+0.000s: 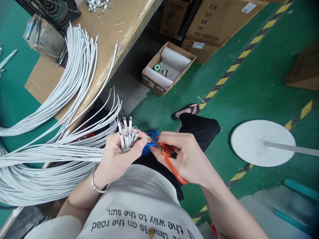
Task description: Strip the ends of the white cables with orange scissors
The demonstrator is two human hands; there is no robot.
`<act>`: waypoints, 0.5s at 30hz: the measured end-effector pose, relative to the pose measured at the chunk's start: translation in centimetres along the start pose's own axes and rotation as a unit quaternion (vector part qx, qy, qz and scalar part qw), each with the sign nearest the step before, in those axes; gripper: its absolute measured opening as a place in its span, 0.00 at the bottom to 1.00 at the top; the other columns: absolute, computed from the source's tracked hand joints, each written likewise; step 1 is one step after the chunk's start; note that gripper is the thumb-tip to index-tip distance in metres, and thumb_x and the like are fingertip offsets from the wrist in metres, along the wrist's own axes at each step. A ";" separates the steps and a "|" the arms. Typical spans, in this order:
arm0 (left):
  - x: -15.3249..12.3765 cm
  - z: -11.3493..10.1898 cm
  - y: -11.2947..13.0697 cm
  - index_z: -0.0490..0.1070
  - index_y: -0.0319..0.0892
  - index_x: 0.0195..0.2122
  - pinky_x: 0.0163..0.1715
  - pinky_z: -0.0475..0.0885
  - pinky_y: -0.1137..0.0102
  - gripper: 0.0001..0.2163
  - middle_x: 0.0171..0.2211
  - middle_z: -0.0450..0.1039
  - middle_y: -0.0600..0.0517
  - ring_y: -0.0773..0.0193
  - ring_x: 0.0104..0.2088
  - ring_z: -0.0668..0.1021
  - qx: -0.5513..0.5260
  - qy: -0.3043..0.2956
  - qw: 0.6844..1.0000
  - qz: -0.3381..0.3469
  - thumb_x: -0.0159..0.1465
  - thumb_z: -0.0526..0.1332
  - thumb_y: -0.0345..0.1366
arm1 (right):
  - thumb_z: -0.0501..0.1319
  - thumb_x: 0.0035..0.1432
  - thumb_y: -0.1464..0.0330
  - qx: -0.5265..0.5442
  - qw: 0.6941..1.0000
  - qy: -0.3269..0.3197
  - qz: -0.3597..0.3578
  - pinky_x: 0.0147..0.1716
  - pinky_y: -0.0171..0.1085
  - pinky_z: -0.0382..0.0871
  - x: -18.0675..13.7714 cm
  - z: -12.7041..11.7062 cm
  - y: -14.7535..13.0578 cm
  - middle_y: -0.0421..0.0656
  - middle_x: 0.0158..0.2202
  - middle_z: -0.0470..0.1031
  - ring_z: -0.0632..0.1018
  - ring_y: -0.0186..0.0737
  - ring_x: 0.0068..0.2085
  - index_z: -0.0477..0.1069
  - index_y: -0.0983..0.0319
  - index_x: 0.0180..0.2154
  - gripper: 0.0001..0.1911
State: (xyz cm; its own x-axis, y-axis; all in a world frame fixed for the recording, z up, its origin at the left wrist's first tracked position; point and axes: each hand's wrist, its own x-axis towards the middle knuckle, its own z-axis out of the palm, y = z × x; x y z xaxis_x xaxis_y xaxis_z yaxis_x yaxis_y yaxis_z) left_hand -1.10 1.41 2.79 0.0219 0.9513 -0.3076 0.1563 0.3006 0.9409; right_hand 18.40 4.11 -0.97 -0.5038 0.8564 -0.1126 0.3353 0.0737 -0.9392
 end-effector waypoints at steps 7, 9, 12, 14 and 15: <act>0.0 0.1 -0.1 0.79 0.41 0.33 0.23 0.60 0.73 0.06 0.24 0.67 0.57 0.72 0.22 0.63 0.016 0.003 1.000 -0.001 0.68 0.66 0.34 | 0.63 0.58 0.75 -0.008 1.000 0.012 -0.021 0.22 0.36 0.46 -0.1 -0.1 -0.1 0.33 0.21 0.51 0.51 0.30 0.25 0.46 0.58 0.24 0.24; 0.0 0.1 -0.1 0.78 0.41 0.33 0.22 0.60 0.73 0.06 0.24 0.68 0.57 0.72 0.22 0.63 0.020 0.007 1.000 -0.003 0.68 0.66 0.34 | 0.63 0.59 0.75 -0.005 1.000 0.014 -0.022 0.22 0.36 0.45 -0.1 0.0 0.0 0.33 0.21 0.49 0.50 0.30 0.25 0.45 0.58 0.24 0.25; 0.0 0.1 -0.1 0.78 0.41 0.33 0.22 0.60 0.74 0.05 0.24 0.68 0.57 0.72 0.22 0.64 0.030 0.011 0.999 -0.002 0.68 0.66 0.34 | 0.62 0.57 0.76 0.002 0.999 0.020 -0.028 0.22 0.36 0.45 -0.2 0.1 0.0 0.33 0.21 0.48 0.49 0.30 0.25 0.44 0.58 0.24 0.25; -0.1 0.0 -0.1 0.79 0.41 0.33 0.22 0.61 0.74 0.05 0.24 0.69 0.57 0.72 0.22 0.64 0.033 0.011 0.999 0.001 0.67 0.66 0.33 | 0.62 0.56 0.77 0.002 0.999 0.025 -0.033 0.22 0.35 0.46 -0.2 0.2 0.0 0.33 0.21 0.48 0.49 0.30 0.25 0.44 0.59 0.24 0.25; -0.1 0.0 -0.1 0.78 0.41 0.33 0.22 0.61 0.74 0.05 0.24 0.70 0.57 0.72 0.22 0.64 0.033 0.011 0.999 0.001 0.67 0.66 0.33 | 0.62 0.55 0.77 0.001 0.999 0.028 -0.035 0.22 0.35 0.46 -0.1 0.2 0.0 0.33 0.21 0.47 0.49 0.29 0.25 0.44 0.59 0.24 0.24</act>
State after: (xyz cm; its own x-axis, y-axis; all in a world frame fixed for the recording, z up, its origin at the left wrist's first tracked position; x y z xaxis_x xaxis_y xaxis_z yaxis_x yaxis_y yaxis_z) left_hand -1.10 1.28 2.72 0.0009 0.9536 -0.3010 0.2213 0.2933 0.9301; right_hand 18.35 3.89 -1.04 -0.4812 0.8761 -0.0293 0.3001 0.1333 -0.9446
